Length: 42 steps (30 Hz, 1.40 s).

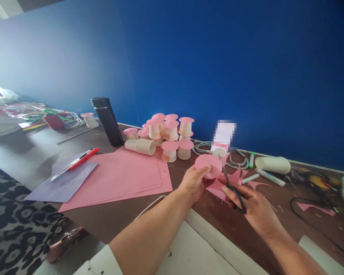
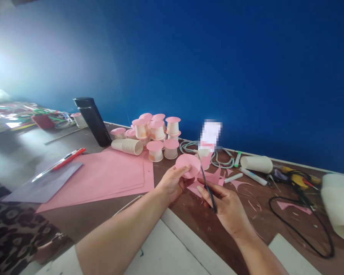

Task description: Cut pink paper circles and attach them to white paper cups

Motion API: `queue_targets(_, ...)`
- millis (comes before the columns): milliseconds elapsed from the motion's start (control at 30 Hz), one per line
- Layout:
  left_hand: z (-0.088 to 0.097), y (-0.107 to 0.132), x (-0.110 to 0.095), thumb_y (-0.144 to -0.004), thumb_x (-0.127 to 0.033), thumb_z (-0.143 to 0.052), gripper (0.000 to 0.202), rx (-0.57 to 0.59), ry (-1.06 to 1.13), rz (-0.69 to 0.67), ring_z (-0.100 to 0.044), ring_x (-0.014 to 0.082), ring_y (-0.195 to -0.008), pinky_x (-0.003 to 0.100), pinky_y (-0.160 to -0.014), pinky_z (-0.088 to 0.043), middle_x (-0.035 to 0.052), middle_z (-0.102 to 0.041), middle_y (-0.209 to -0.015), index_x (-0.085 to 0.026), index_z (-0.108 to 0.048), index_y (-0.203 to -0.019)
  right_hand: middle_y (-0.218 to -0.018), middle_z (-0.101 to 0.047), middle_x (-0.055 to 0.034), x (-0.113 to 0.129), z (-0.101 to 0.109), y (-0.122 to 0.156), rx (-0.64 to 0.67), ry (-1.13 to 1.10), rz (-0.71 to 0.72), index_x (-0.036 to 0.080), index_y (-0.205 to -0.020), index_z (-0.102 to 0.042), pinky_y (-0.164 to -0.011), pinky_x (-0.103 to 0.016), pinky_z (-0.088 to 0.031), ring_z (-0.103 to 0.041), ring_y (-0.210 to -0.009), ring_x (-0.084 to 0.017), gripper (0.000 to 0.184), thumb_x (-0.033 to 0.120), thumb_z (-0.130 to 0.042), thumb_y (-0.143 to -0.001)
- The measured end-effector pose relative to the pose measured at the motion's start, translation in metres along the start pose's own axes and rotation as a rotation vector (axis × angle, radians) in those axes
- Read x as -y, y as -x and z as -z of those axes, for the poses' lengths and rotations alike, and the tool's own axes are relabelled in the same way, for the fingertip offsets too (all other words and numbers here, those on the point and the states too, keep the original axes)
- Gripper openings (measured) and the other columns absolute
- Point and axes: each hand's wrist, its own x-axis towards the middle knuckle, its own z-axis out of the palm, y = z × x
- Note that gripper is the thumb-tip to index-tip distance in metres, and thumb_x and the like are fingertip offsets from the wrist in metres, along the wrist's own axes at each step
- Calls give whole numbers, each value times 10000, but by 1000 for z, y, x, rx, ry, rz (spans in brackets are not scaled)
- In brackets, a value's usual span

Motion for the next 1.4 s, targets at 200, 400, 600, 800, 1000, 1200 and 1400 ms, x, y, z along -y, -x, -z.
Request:
queue_targets(200,0,-1,1,-553,-280,-849,407,-15,-23,-8,-600,148,-737,286,-703,-470,63,-662,-820,-123,-637,-864,-501,-617,13,3,-1,0,-16,2,-6,197,-1039,-792,-494,-254,-455,-573,-503,-161,486,488,-772,-649)
queue_targets(400,0,-1,2,-550,-276,-848,406,-20,-37,-23,-589,132,-707,279,-688,-469,51,-657,-803,-127,-635,-862,-510,-607,22,3,-1,0,-3,-11,-26,199,-1068,-782,-526,-253,-461,-549,-516,-151,488,470,-772,-663)
queue_targets(600,0,0,0,-540,-294,-857,409,-17,-37,-11,-597,145,-738,290,-708,-469,55,-659,-810,-129,-632,-839,-527,-605,16,3,-1,0,-1,1,-25,186,-1140,-752,-532,-265,-454,-554,-542,-161,550,488,-751,-680)
queue_targets(800,-1,0,0,-535,-299,-862,398,-15,-32,-14,-579,126,-699,284,-703,-460,40,-648,-769,-132,-628,-811,-529,-610,11,4,0,1,0,1,-47,179,-1127,-758,-541,-255,-459,-566,-558,-161,560,500,-756,-668)
queue_targets(1000,0,-1,1,-525,-307,-867,426,-15,-37,-16,-582,124,-704,282,-699,-462,37,-649,-773,-128,-627,-827,-521,-611,9,5,-1,0,-19,30,-18,180,-1125,-761,-532,-259,-453,-558,-539,-160,571,522,-745,-668)
queue_targets(1200,1,-1,1,-507,-305,-874,493,-19,-31,-7,-591,133,-732,284,-697,-466,48,-660,-832,-125,-635,-898,-531,-607,10,6,-1,1,-14,4,-17,168,-1149,-748,-539,-274,-449,-559,-542,-166,581,506,-748,-676)
queue_targets(1400,1,-1,2,-511,-305,-872,490,-18,-29,-8,-585,129,-722,282,-690,-467,49,-655,-833,-125,-633,-899,-525,-609,13,6,-1,0,-23,33,-16,185,-1120,-764,-541,-255,-449,-563,-544,-156,567,522,-744,-664)
